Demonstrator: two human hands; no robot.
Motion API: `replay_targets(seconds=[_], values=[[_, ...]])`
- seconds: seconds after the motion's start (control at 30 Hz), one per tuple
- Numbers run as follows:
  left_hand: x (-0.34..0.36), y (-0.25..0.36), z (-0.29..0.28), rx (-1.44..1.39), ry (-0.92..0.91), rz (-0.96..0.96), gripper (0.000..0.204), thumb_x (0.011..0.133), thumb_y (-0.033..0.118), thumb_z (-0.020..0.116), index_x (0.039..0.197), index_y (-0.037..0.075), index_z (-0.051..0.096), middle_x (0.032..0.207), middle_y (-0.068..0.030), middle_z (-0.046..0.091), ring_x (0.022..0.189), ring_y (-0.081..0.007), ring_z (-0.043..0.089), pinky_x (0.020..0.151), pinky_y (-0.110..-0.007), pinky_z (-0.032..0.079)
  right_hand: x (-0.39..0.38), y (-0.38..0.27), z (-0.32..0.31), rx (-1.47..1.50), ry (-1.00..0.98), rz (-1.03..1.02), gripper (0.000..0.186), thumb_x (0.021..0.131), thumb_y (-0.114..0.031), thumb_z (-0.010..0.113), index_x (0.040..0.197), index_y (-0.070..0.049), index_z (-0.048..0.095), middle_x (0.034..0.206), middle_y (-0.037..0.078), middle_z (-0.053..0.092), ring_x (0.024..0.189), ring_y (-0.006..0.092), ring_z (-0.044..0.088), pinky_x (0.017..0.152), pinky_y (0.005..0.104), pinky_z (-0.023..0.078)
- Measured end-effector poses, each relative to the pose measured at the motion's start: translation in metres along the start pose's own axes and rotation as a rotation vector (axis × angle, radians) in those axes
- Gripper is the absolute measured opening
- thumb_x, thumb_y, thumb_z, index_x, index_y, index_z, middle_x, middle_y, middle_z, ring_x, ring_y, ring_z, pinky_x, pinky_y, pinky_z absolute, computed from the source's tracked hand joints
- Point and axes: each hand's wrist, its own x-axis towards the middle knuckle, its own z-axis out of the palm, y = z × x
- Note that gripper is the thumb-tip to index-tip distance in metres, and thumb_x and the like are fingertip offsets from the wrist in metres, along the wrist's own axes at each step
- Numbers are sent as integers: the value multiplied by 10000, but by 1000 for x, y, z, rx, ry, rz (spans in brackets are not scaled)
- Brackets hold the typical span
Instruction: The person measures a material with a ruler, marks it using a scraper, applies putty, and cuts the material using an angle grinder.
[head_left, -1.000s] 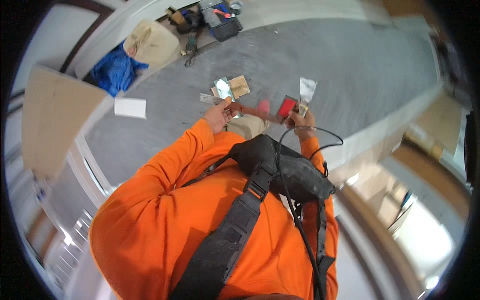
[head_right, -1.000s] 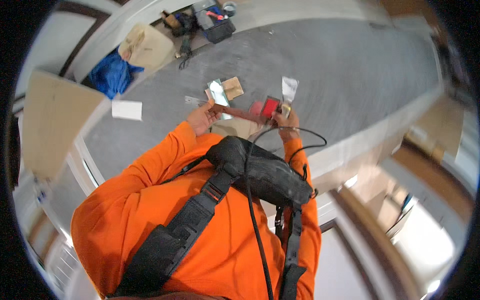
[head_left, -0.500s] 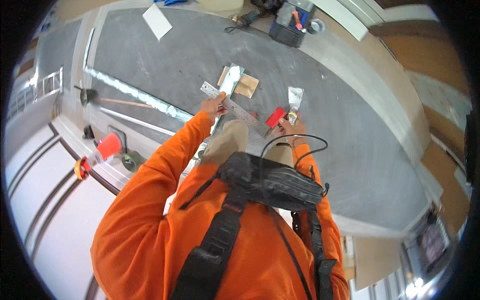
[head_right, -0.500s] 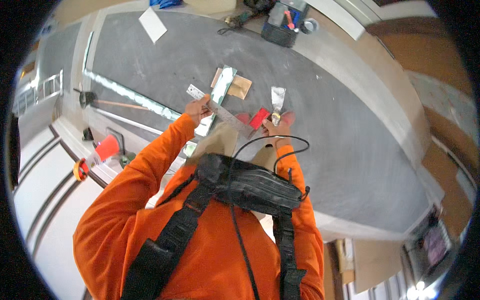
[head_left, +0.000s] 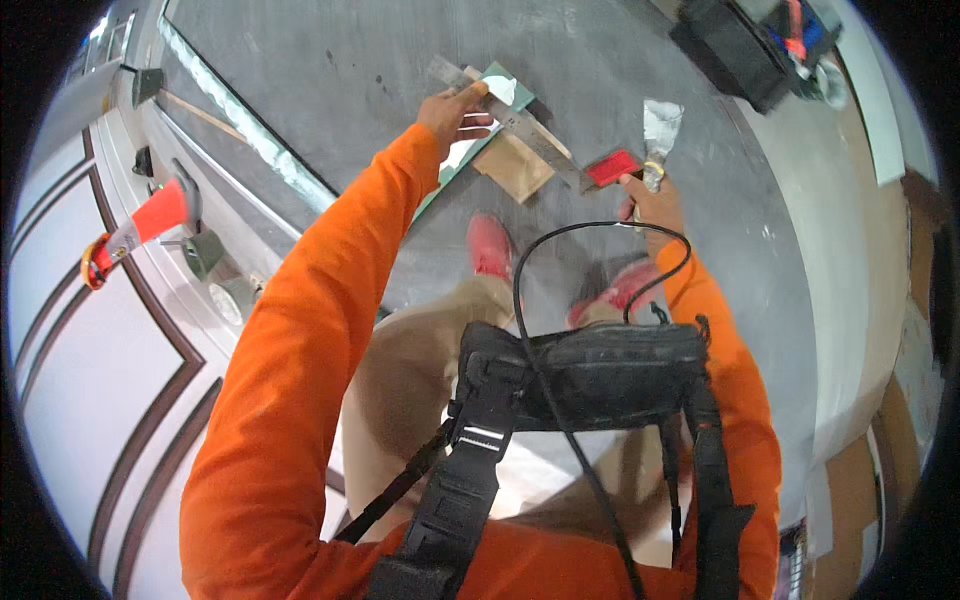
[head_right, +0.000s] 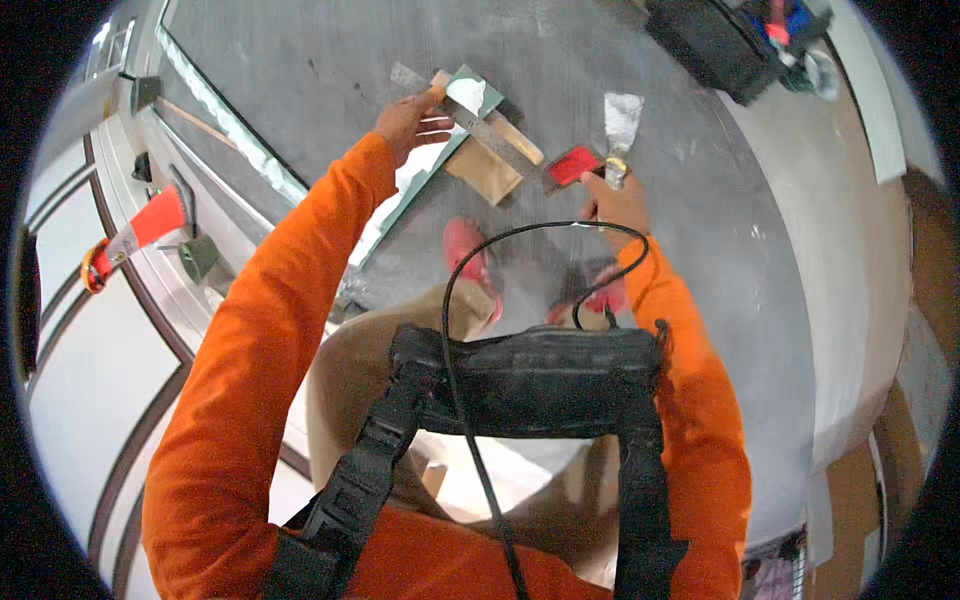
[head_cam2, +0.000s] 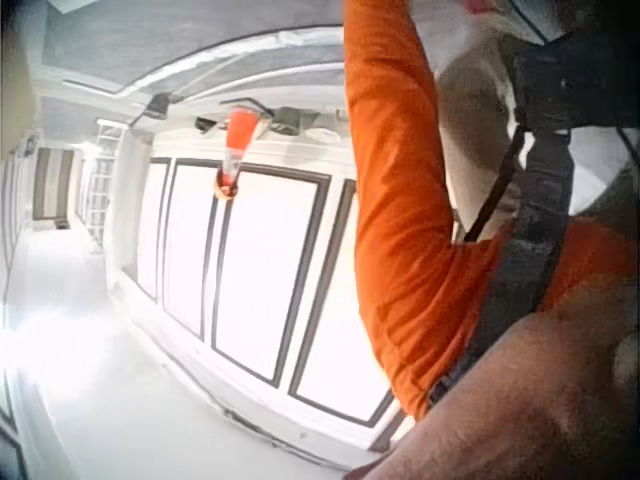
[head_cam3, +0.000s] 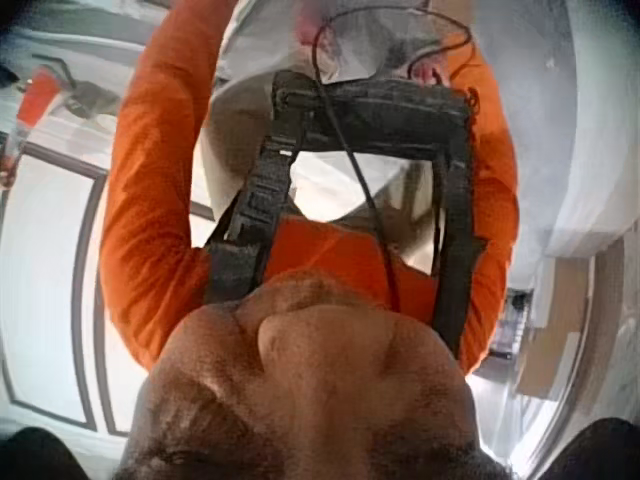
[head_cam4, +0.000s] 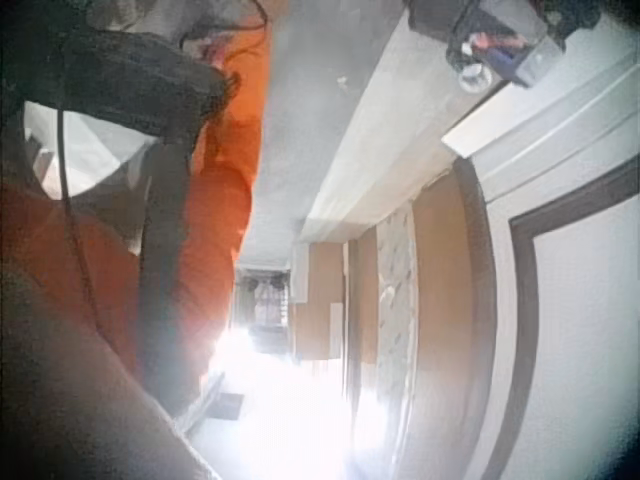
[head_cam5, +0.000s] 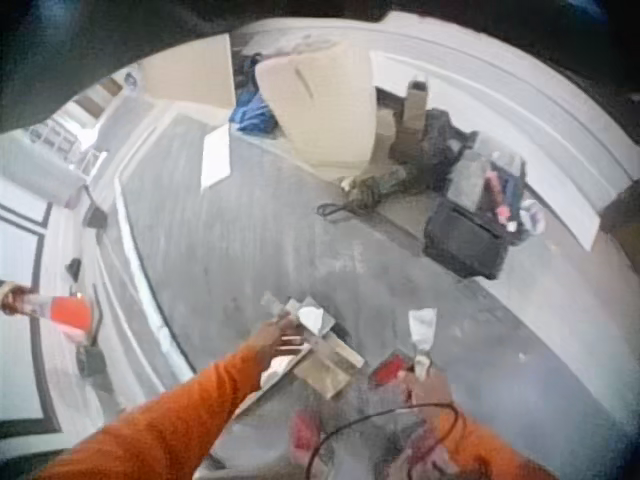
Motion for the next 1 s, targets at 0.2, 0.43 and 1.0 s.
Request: replay_targets(seconds=[0.2, 0.43, 1.0], values=[[159, -26, -73, -107, 23, 216, 413, 932, 308, 690, 1137, -38, 592, 1043, -134, 642, 898, -249, 671, 814, -368, 588, 142, 24, 68, -183, -84, -235, 308, 873, -292, 738, 1002, -31, 637, 647, 39, 610, 482, 123, 560, 450, 283, 448], [185, -39, -104, -180, -218, 547, 379, 925, 261, 719, 1084, -63, 604, 1048, -138, 656, 878, -246, 672, 815, -348, 592, 191, 36, 101, 19, -150, -185, 348, 888, -324, 708, 1069, -54, 584, 814, 72, 661, 533, 132, 591, 457, 282, 489], [261, -104, -114, 16, 6, 295, 309, 899, 251, 755, 1011, -18, 653, 928, -81, 673, 779, -155, 621, 724, -271, 524, 244, 137, 127, -11, -158, -36, 358, 921, -345, 670, 1092, -39, 601, 940, 78, 700, 586, 140, 609, 489, 308, 513]])
